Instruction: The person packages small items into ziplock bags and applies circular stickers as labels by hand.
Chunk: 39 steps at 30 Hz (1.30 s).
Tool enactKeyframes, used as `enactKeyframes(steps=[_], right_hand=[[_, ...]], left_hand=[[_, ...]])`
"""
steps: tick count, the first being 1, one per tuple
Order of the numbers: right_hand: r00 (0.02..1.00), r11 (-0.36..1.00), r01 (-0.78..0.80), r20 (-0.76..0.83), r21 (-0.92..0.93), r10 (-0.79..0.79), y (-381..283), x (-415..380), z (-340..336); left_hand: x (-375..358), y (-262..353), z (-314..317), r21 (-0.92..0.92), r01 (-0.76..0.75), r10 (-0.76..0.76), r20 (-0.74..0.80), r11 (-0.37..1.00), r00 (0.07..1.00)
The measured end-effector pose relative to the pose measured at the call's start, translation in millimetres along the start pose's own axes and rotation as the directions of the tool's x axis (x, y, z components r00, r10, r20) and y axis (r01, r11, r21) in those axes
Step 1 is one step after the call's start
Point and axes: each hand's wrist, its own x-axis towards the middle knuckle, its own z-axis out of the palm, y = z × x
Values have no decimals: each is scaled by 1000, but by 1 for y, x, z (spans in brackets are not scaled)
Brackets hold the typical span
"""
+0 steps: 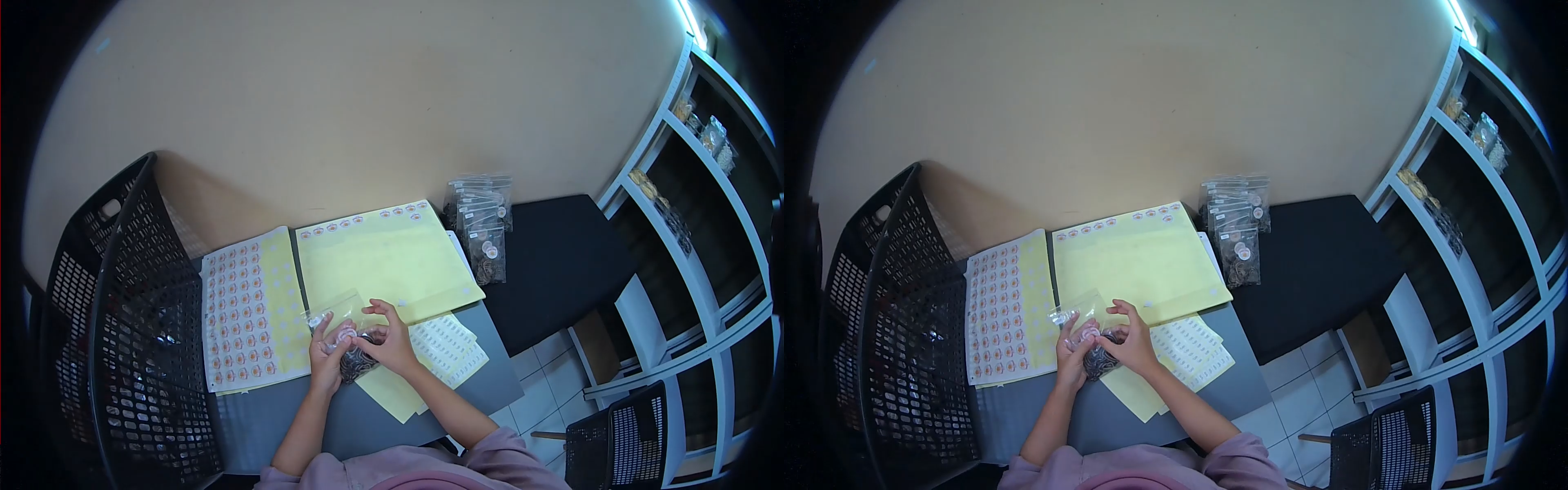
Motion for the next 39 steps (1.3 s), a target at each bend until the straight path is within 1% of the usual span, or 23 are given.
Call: enactKeyframes(steps=[1, 2, 3, 4, 6, 8, 11, 14, 15, 17, 18, 19, 20, 21, 22, 23, 24, 26, 27, 30, 33, 37, 39], right_hand=[[1000, 1000, -3, 5, 5, 3, 3, 1, -1], [998, 995, 45, 38, -89, -42, 8, 2, -3], [993, 979, 99, 77, -177, -86, 7, 3, -2], [993, 982, 96, 89, -166, -82, 4, 2, -3], [979, 965, 26, 200, -260, 27, -3, 0, -7], [978, 967, 6, 201, -256, 47, -1, -1, -6], [971, 974, 10, 234, -225, 45, -4, -3, -5], [962, 931, 139, 269, -337, -46, -14, -6, -12], [965, 931, 140, 258, -337, -52, -29, -8, -19], [998, 942, 29, 65, -334, -7, -70, -15, -49], [994, 963, 33, -93, -268, -60, -78, -16, -71], [967, 957, 3, -241, -291, -77, -75, -14, -101], [884, 969, 199, -399, -147, -243, -71, -6, -130], [816, 958, 241, -502, -153, -285, -72, -1, -161], [774, 981, 188, -607, -50, -179, -74, 2, -192], [720, 974, 174, -656, -146, -227, -65, 10, -230], [700, 970, 199, -671, -143, -243, -53, 18, -264], [720, 975, 115, -660, -190, -214, -36, 37, -320], [714, 959, 132, -647, -251, -268, -18, 51, -344], [751, 984, 70, -640, -165, -161, 26, 97, -389], [762, 991, -54, -647, -124, -39, 50, 129, -395], [824, 994, -14, -564, -111, -51, 76, 164, -399], [807, 990, 6, -585, -138, -86, 89, 179, -399]], left_hand=[[1, -1, -1, -65, 20, -21, -22, 998, 1000], [1, -1, -3, -129, 37, -43, -47, 991, 998], [1, -1, -4, -122, 33, -41, -62, 992, 997], [2, -1, -4, -101, 37, -45, -75, 994, 996], [2, -1, -8, -74, 35, -42, -95, 997, 995], [3, -4, -11, -73, 81, -92, -155, 994, 984], [2, -5, -7, -56, 37, -45, -163, 998, 986], [1, -9, -7, -75, -3, -8, -137, 997, 990], [-2, -2, -4, -129, -11, 4, -59, 992, 998], [-1, -5, -1, -61, -52, 51, -21, 997, 998], [-2, -8, 1, 0, -93, 93, 9, 996, 996], [-3, -9, 4, 58, -111, 108, 57, 992, 993], [-5, -9, 4, 53, -110, 107, 61, 992, 992], [-7, -8, 4, 249, -94, 72, 97, 964, 993], [-9, -10, 5, 438, -83, 31, 124, 895, 992], [-9, -13, 9, 429, -102, 54, 122, 897, 991], [-9, -13, 13, 433, -96, 50, 116, 896, 992], [-13, -8, 22, 728, -252, 47, 289, 637, 956], [-14, -8, 28, 747, -268, 78, 280, 609, 957], [-15, -7, 33, 801, -272, 101, 259, 533, 961], [-15, -7, 35, 809, -248, 107, 227, 532, 968], [-15, -4, 42, 826, -257, 120, 227, 502, 966], [-16, -7, 40, 836, -245, 126, 210, 492, 970]])
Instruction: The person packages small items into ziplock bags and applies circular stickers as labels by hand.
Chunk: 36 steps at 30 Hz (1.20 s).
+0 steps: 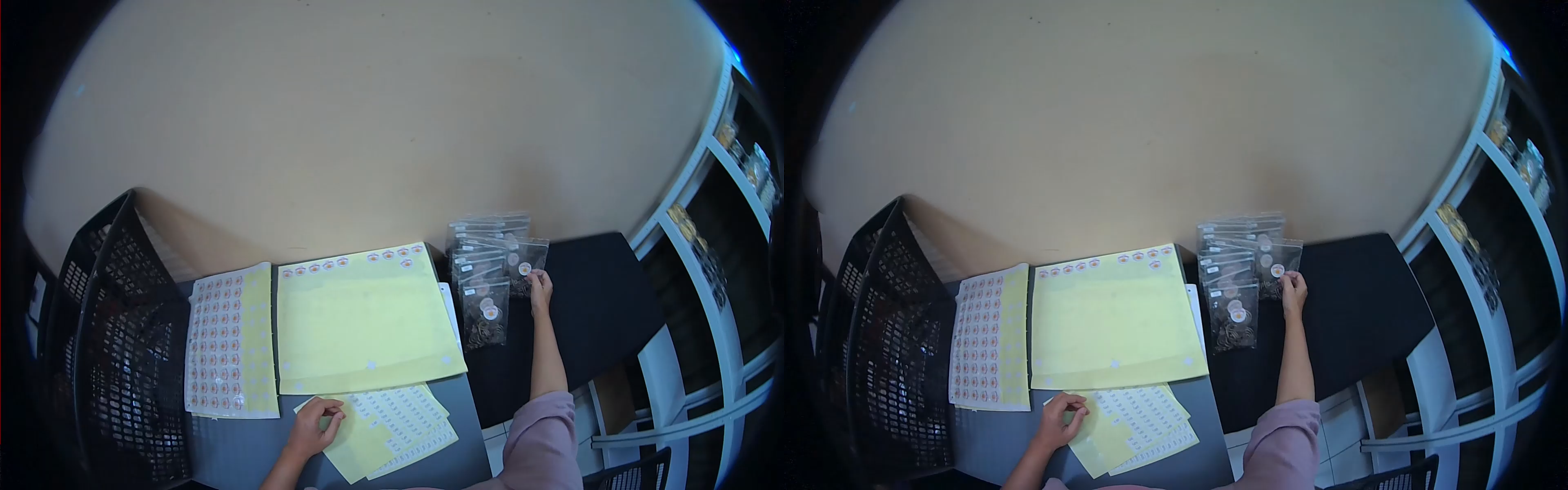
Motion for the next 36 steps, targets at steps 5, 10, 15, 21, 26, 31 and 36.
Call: enactKeyframes(steps=[5, 10, 15, 21, 26, 31, 36], right_hand=[[999, 977, 11, -46, -211, -21, 1, 9, 22], [956, 921, 145, -190, -361, -225, 29, 15, 14], [925, 810, 185, -178, -556, -334, 20, 3, -16], [841, 708, 260, -206, -657, -500, -66, -21, -6], [676, 560, 606, -5, -566, -737, -150, -35, 54], [563, 499, 805, 150, -320, -812, -250, -96, 158], [355, 387, 918, 256, 88, -899, -357, -213, 272]], left_hand=[[1, -1, 1, 12, 7, -7, -23, 1000, 1000], [3, 2, -2, 33, -33, 34, -7, 999, 999], [2, -8, -4, 34, -77, 76, 17, 996, 997], [-6, -11, -4, 51, -366, 369, -168, 929, 914], [-23, 5, -22, 167, -582, 604, -274, 796, 748], [-87, 4, -74, 275, -552, 616, -384, 787, 688], [-198, -18, -139, 369, -139, 356, -625, 919, 694]])
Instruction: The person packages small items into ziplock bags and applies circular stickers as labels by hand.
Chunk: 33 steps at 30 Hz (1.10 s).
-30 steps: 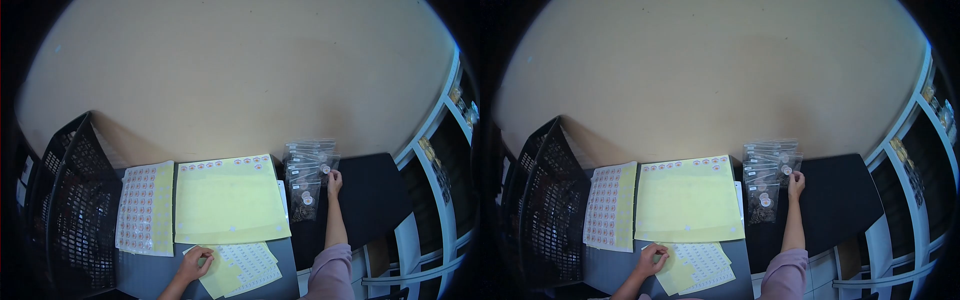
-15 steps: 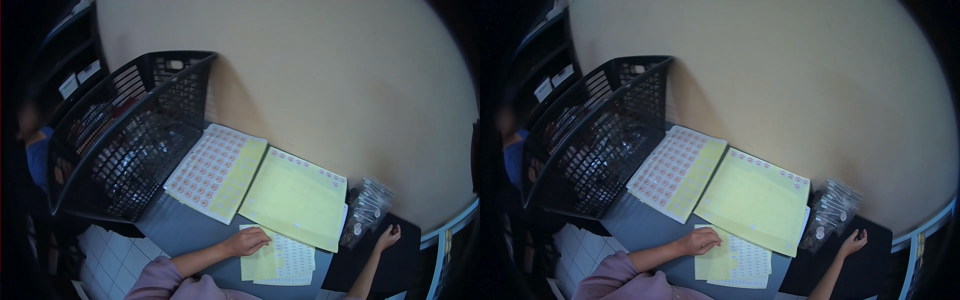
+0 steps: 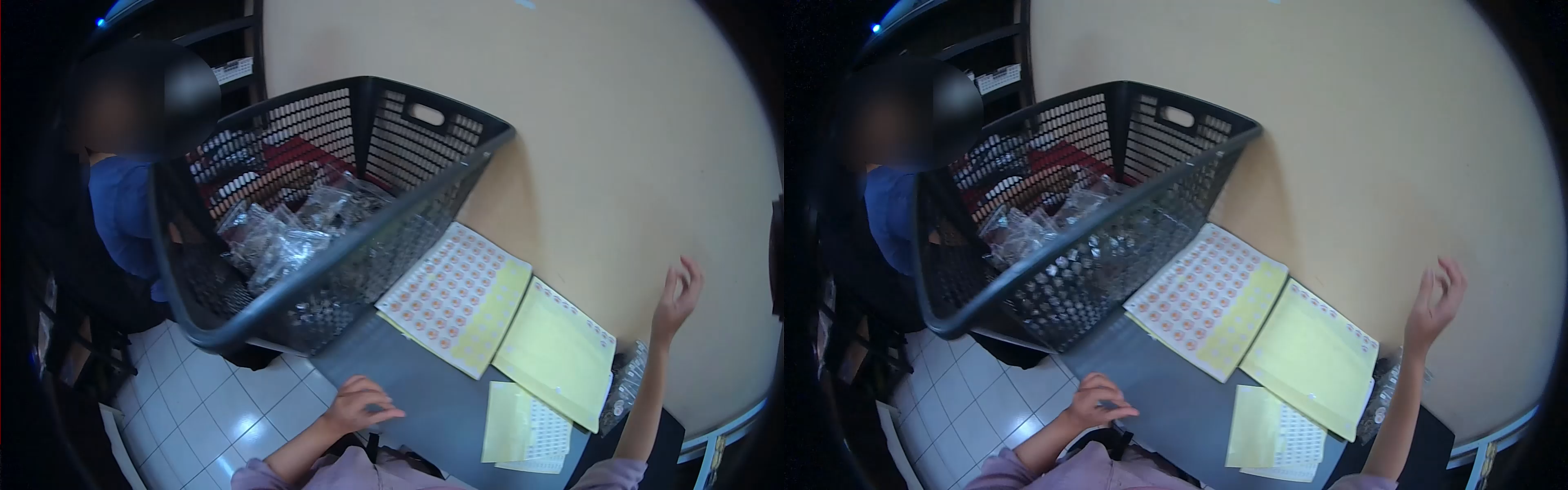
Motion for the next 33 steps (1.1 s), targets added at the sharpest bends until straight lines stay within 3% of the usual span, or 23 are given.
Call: enactKeyframes(steps=[4, 6, 7, 9, 10, 12, 15, 16, 19, 20, 21, 22, 23, 25, 26, 27, 30, 31, 33], right_hand=[[951, 940, 290, 56, 179, -304, -129, 57, 81], [906, 886, 378, 89, 270, -414, -192, 77, 118], [869, 843, 435, 96, 317, -485, -223, 85, 135], [784, 754, 505, 142, 421, -604, -279, 96, 168], [734, 711, 515, 183, 478, -654, -304, 101, 184], [617, 663, 499, 308, 558, -724, -351, 103, 215], [421, 607, 541, 437, 583, -795, -403, 83, 273], [316, 604, 584, 533, 543, -785, -416, 73, 287], [-96, 719, 530, 875, 449, -475, -434, 27, 330], [-277, 660, 549, 856, 513, -436, -434, 12, 338], [-458, 660, 442, 786, 607, -416, -426, -6, 353], [-592, 657, 406, 730, 635, -340, -424, -23, 357], [-639, 738, 281, 693, 613, -333, -410, -43, 364], [-705, 848, 100, 638, 521, -309, -385, -83, 373], [-736, 896, 18, 612, 444, -289, -377, -97, 374], [-731, 895, 18, 617, 445, -291, -376, -109, 376], [-709, 947, 5, 669, 322, -223, -383, -118, 374], [-631, 924, -37, 708, 381, -317, -392, -106, 368], [-487, 844, -81, 718, 530, -497, -405, -86, 368]], left_hand=[[-59, -18, -83, 263, 290, -230, -239, 920, 944], [-91, -21, -116, 278, 474, -370, -355, 835, 859], [-106, -22, -128, 287, 472, -364, -357, 834, 860], [-131, -24, -148, 233, 664, -461, -560, 710, 689], [-139, -25, -157, 237, 663, -455, -563, 711, 690], [-149, -26, -172, 179, 737, -492, -640, 651, 590], [-155, -34, -189, 147, 749, -519, -634, 646, 573], [-163, -42, -193, 154, 767, -521, -649, 623, 554], [-165, -47, -207, 160, 796, -579, -606, 584, 546], [-165, -45, -211, 159, 797, -581, -604, 582, 545], [-164, -43, -214, 166, 845, -586, -653, 508, 481], [-163, -44, -216, 167, 886, -581, -700, 432, 415], [-166, -47, -219, 165, 885, -581, -700, 434, 415], [-177, -51, -223, 21, 929, -668, -689, 370, 281], [-183, -55, -226, 131, 875, -587, -694, 466, 417], [-186, -56, -226, 135, 872, -582, -695, 471, 422], [-193, -59, -228, -11, 935, -759, -587, 355, 281], [-195, -61, -229, -30, 944, -809, -524, 329, 265], [-204, -72, -227, 120, 935, -865, -356, 333, 353]])
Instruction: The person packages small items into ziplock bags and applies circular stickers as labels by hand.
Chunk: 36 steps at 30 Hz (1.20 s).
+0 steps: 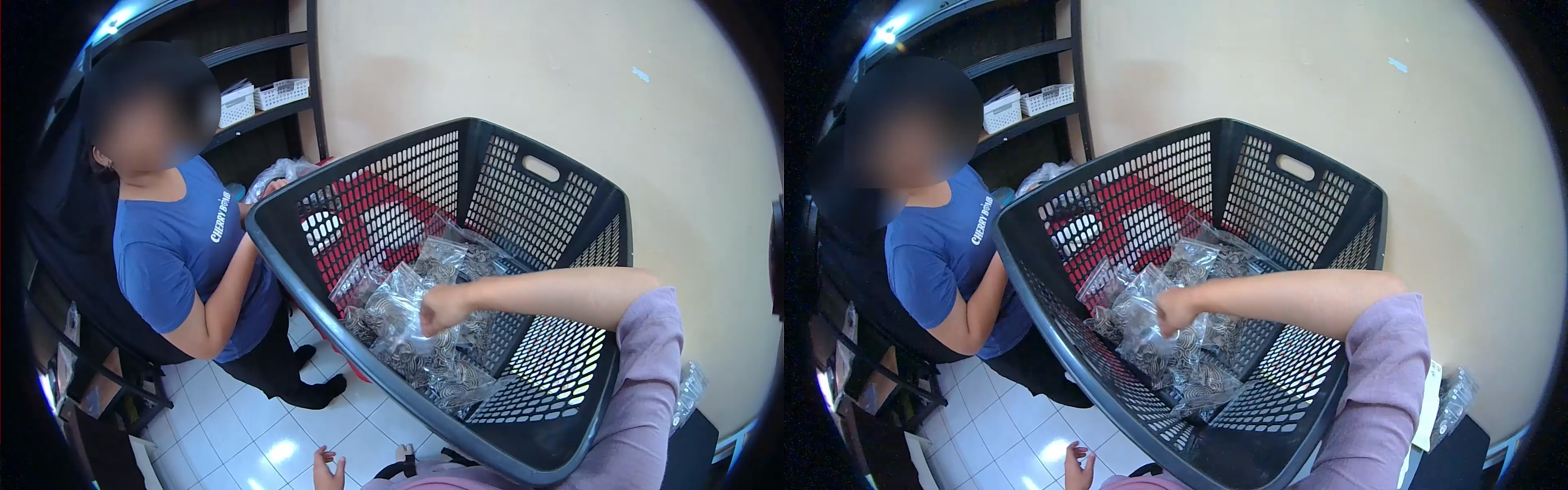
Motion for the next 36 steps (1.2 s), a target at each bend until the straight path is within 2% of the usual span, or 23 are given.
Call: enactKeyframes(steps=[1, 2, 4, 6, 7, 9, 10, 12, 13, 14, 15, 17, 18, 19, 20, 22, 24, 26, 28, 30, 32, 35, 36], right_hand=[[994, 995, 91, -58, -47, -94, -2, 0, -13], [987, 985, 129, -86, -118, -140, -4, -1, -28], [968, 984, 91, -220, -151, -123, -21, -25, -62], [905, 976, 45, -406, -212, -130, -37, -61, -89], [851, 980, 62, -503, -191, -152, -38, -79, -97], [690, 986, 5, -713, -164, -122, -48, -128, -109], [555, 988, -15, -823, -152, -118, -48, -154, -110], [284, 978, -13, -939, -207, -195, -45, -210, -108], [117, 982, 102, -978, -160, -172, -41, -233, -102], [6, 980, 99, -985, -173, -174, -39, -259, -95], [-107, 978, 95, -979, -185, -174, -38, -284, -86], [-249, 971, 86, -948, -223, -195, -34, -328, -57], [-249, 976, 70, -951, -208, -185, -32, -342, -38], [-329, 990, 70, -940, -125, -95, -32, -355, -17], [-407, 996, 76, -913, -41, -7, -32, -367, 5], [-379, 979, 178, -911, 103, 165, -19, -380, 59], [-332, 902, 297, -852, 314, 406, -3, -379, 123], [-263, 714, 480, -692, 510, 672, 18, -360, 210], [-275, 601, 573, -560, 557, 781, 36, -344, 261], [-236, 484, 653, -451, 582, 861, 51, -331, 296], [-252, 454, 714, -409, 534, 877, 75, -319, 323], [-295, 490, 728, -426, 480, 856, 91, -309, 347], [-307, 495, 749, -431, 440, 849, 93, -309, 349]], left_hand=[[2, 6, 2, 53, 31, -36, 103, 998, 994], [5, 7, 7, 52, 24, -29, 108, 998, 994], [14, 10, 17, -37, -62, 70, 292, 997, 954], [18, 42, 22, -80, -100, 122, 353, 992, 928], [19, 56, 24, -181, -57, 142, 500, 982, 854], [16, 79, 31, -326, 35, 208, 678, 945, 705], [17, 96, 30, -321, 35, 209, 693, 946, 690], [15, 128, 31, -204, 210, 83, 876, 956, 475], [15, 126, 43, -388, 222, 283, 876, 894, 391], [14, 127, 56, -392, 222, 294, 880, 893, 372], [13, 132, 68, -350, 223, 281, 915, 910, 289], [10, 145, 89, -256, 212, 235, 965, 943, 116], [8, 152, 98, -206, 199, 205, 978, 958, 27], [4, 161, 106, -157, 183, 171, 983, 970, -61], [1, 173, 114, -149, 182, 166, 983, 972, -83], [-6, 207, 129, -270, 113, 290, 930, 956, -226], [-8, 241, 150, -301, 135, 322, 929, 944, -180], [-22, 278, 204, -673, 255, 673, 733, 694, 102], [-30, 315, 239, -757, 94, 751, 654, 647, 94], [-44, 332, 283, -741, 151, 739, 669, 654, 81], [-53, 341, 319, -730, 193, 733, 677, 656, 71], [-71, 340, 344, -696, 157, 666, 717, 700, 206], [-75, 338, 346, -694, 163, 663, 719, 702, 206]])
